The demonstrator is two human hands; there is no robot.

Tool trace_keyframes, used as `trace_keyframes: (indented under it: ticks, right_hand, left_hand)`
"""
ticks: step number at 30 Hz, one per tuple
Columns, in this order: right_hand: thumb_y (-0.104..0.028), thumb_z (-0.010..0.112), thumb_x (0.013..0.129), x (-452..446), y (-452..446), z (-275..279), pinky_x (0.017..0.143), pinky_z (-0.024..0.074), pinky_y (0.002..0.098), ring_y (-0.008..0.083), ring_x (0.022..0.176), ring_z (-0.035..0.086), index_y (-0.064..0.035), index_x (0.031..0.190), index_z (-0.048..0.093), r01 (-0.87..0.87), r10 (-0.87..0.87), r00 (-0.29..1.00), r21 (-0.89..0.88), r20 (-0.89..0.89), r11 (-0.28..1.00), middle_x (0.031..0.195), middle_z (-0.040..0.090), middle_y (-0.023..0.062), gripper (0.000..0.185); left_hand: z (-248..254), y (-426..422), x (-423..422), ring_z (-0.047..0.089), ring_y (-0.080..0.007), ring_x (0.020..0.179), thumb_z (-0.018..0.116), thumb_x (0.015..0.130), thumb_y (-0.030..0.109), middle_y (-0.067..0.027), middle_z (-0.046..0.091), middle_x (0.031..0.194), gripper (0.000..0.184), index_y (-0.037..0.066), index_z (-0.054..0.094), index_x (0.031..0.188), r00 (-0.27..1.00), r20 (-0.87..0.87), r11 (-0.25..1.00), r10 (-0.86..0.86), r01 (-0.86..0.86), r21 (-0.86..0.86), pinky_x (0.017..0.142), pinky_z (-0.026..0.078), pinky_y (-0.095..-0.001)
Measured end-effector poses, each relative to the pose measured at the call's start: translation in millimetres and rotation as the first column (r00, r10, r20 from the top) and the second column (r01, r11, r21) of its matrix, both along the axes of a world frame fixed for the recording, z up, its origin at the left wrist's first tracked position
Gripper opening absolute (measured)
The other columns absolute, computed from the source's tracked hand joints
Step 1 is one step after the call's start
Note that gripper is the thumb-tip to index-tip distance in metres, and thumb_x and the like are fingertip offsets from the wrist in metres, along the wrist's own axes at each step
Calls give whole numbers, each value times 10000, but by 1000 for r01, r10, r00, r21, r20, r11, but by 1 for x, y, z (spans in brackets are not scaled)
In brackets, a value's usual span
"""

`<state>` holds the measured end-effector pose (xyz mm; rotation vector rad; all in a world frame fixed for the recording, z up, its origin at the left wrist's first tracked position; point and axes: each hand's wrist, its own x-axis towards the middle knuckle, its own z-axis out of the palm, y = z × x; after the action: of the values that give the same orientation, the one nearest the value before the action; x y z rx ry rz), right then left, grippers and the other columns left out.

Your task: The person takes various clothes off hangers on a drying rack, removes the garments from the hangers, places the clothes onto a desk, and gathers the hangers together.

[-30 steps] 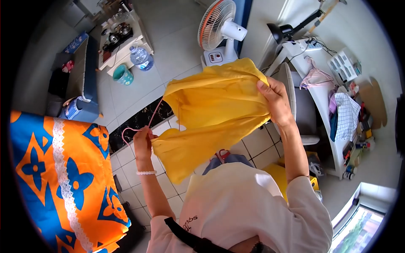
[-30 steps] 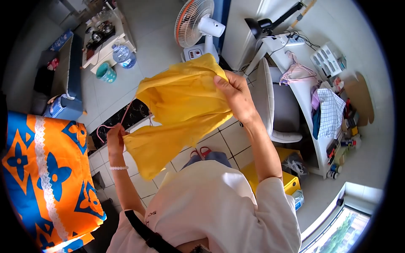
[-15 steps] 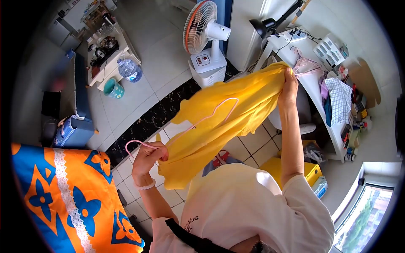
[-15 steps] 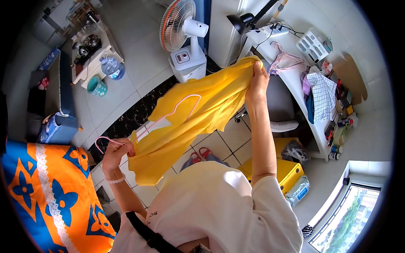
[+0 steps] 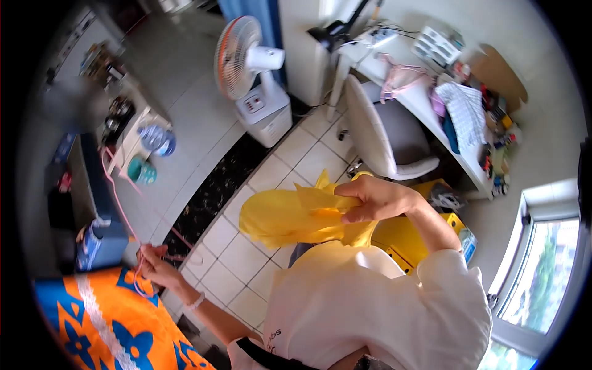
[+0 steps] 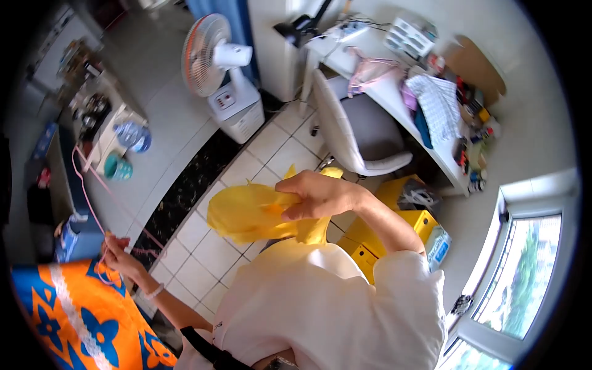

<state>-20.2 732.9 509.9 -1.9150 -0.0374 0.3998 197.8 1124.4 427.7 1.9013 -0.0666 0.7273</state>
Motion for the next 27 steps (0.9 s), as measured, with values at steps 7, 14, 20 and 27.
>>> trace_keyframes:
  ticks: [7, 14, 20, 27]
  right_hand:
    - [29, 599, 633, -82, -8, 106, 665, 510, 363, 296, 812, 596, 4, 1130, 511, 416, -6, 896, -834, 444, 362, 951, 586, 158, 506]
    - [41, 519, 803, -157, -112, 228, 791, 532, 326, 286, 899, 621, -17, 1123, 565, 638, 43, 688, -576, 724, -512, 1051, 596, 156, 328]
    - [-100, 397, 778, -173, -186, 332, 602, 559, 562, 434, 667, 603, 161, 829, 561, 988, -160, -152, 155, 975, 4, 800, 570, 325, 312]
    - [-154, 427, 828, -193, -263, 401, 660, 541, 465, 362, 754, 628, 42, 954, 608, 809, -305, -560, 588, 771, 1, 894, 630, 212, 295]
  left_hand:
    - [-22, -43, -10, 368, -65, 446, 469, 905, 96, -18, 421, 508, 290, -10, 466, 635, 898, -108, 903, -426, 415, -111, 437, 306, -209]
    - [-12, -92, -18, 420, -75, 460, 463, 909, 53, -51, 505, 615, 230, -37, 510, 702, 758, -114, 763, -643, 619, -186, 451, 358, -206]
    - [6, -114, -18, 452, -99, 460, 456, 921, 70, -63, 500, 630, 275, -41, 491, 672, 764, 3, 757, -646, 641, -124, 458, 367, -225]
    - [24, -161, -30, 438, -103, 457, 494, 933, 175, -41, 442, 542, 362, -11, 473, 623, 839, -3, 832, -544, 539, -133, 489, 371, -247]
